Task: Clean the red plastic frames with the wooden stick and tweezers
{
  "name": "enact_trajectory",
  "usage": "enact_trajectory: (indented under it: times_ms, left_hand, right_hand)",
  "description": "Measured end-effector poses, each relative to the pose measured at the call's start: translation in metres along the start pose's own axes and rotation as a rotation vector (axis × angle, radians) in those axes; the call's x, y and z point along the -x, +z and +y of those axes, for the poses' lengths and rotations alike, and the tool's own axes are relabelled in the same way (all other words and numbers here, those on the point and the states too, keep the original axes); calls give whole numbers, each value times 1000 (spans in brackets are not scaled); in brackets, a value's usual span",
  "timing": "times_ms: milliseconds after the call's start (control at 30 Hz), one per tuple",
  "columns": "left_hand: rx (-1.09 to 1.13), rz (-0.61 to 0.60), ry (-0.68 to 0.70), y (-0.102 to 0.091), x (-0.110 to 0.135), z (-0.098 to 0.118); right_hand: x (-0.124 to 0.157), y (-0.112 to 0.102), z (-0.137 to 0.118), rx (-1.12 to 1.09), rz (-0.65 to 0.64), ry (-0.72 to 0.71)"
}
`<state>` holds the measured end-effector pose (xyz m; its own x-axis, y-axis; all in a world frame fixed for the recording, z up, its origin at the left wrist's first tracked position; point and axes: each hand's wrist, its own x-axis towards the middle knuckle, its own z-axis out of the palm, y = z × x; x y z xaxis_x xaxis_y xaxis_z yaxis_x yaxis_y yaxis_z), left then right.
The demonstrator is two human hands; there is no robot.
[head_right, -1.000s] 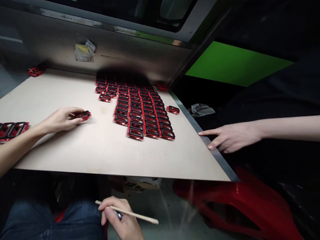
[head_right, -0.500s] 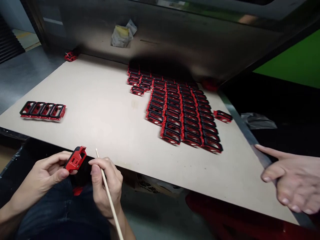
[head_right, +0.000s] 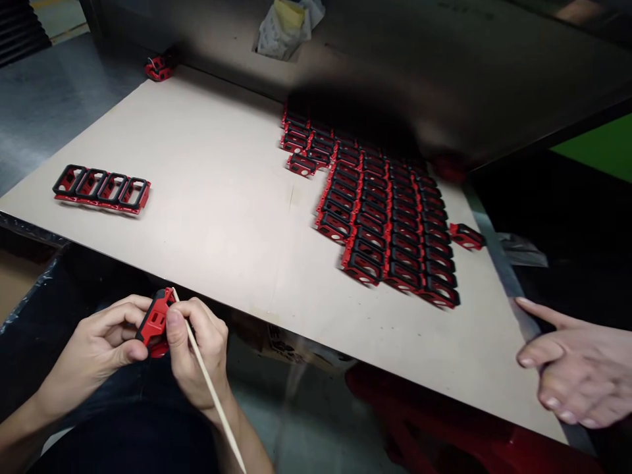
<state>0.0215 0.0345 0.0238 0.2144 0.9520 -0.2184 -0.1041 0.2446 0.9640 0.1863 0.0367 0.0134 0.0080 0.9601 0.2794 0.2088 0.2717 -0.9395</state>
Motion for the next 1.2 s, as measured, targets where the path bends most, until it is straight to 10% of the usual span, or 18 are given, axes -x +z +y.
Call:
enact_trajectory:
  times_ms: [433, 867, 1200]
  left_hand:
    - [-318, -57, 38, 11, 6, -2]
    - [-269, -399, -51, -15, 9, 10]
    - [-338, -269, -85, -7, 14, 2]
  right_hand:
    - [5, 8, -3, -329, -132, 266]
    - [4, 9, -4, -453, -199, 301]
    - [6, 10, -5, -377, -193, 388]
